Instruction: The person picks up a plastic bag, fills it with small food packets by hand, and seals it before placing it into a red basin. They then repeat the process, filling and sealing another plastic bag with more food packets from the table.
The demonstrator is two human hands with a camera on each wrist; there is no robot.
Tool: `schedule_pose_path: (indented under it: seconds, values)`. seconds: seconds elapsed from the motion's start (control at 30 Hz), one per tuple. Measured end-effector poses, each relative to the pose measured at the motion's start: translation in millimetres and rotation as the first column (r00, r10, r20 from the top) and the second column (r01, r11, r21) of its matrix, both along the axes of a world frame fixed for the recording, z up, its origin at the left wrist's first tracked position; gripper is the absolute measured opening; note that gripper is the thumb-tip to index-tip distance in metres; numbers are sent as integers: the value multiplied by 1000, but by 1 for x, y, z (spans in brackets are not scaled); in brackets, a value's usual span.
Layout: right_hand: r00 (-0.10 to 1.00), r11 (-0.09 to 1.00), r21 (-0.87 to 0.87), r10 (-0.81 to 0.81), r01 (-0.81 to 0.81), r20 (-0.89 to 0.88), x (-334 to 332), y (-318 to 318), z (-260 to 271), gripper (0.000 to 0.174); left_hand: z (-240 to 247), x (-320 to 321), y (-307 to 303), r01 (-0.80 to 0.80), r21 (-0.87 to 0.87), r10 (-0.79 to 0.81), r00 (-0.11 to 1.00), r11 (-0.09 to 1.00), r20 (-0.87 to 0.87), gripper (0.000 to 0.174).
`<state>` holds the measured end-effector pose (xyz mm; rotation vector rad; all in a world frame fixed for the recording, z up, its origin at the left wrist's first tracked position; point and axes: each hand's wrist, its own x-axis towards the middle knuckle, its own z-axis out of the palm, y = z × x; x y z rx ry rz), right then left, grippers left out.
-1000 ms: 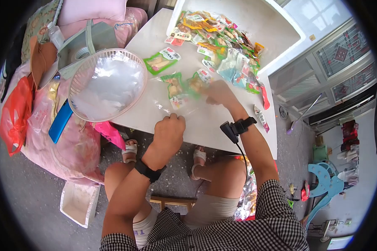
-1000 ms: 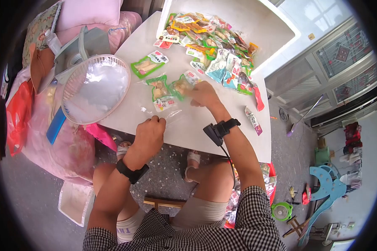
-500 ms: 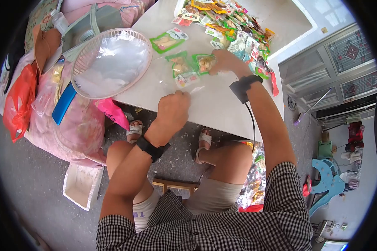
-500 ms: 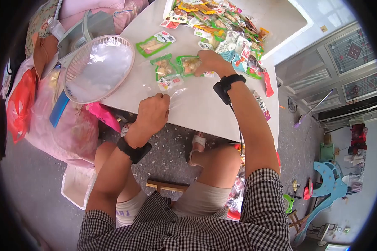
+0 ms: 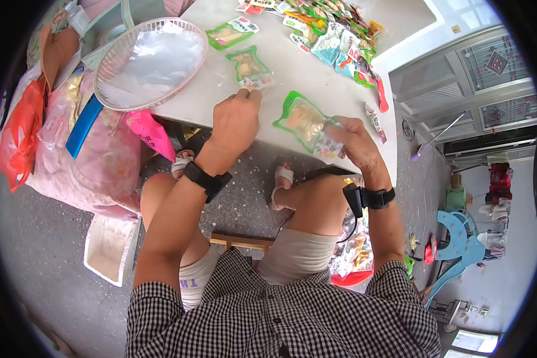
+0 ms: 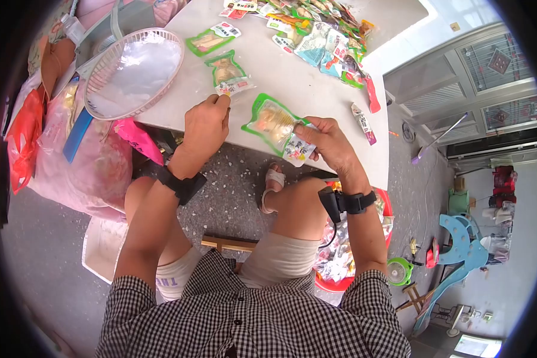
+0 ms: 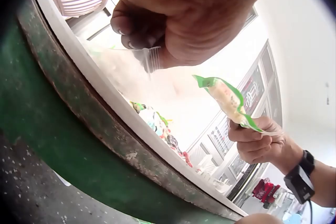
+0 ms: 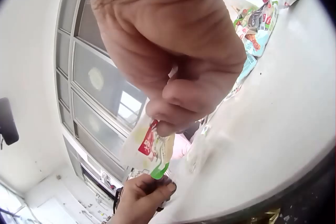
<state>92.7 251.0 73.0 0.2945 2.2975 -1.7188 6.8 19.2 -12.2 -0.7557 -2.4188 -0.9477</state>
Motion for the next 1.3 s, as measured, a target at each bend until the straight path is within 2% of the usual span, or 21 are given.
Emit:
schedule_pose_path:
  seconds: [0.1,0.3,0.4,0.5,0.6,0.7,0.73,0.83,0.93,1.03,1.1,1.2,1.27,1.3]
  values:
    - [998,988,-145,-56,56,6,4,-18,-16,24,5,2,0,-14,9,14,999,1000,-30,11]
    - [990,973,-197,-105,121,93,-22,-40,-18,21,8,4,-3,13,28,-11,997,1000,-79,16]
    - [984,967,-183,-168,175,55,-30,-47,-18,20,7,3,-3,37,21,-34,993,999,-112,17]
    - [956,938,-214,-289,272,-51,-38,-49,-28,20,7,3,-4,43,-15,-45,993,999,-112,20]
    - [939,910,-276,-338,308,-65,-44,-62,-35,19,9,5,-3,50,-19,-51,993,999,-106,21]
    - [969,956,-181,-243,231,-51,-56,-78,-44,19,14,7,-5,50,8,-49,995,999,-84,21]
    - [988,983,-115,-148,141,-53,-60,-80,-43,25,15,8,-6,51,19,-50,996,998,-71,21]
    - [985,968,-241,37,-77,-166,-81,-92,-55,29,10,8,-4,74,127,-75,997,989,0,26]
    - [997,941,-338,-21,-4,-72,-84,-101,-49,31,10,5,-6,22,49,-22,1000,999,3,20]
    - [989,985,-159,-80,60,-125,-75,-111,-38,27,12,6,-8,17,23,-18,999,1000,32,20]
    - [952,999,-16,38,-44,-302,-81,-105,-58,26,14,7,-7,45,60,-48,998,997,42,24]
    - [814,974,209,189,-85,-549,-105,-92,-117,23,9,6,-4,94,101,-93,996,991,-6,27]
    - [855,992,-122,-40,-27,-517,-117,-102,-116,19,9,5,-4,117,108,-115,993,987,-25,27]
    - [918,863,-499,-260,81,-300,-111,-118,-98,17,11,6,-5,125,103,-124,992,987,-14,26]
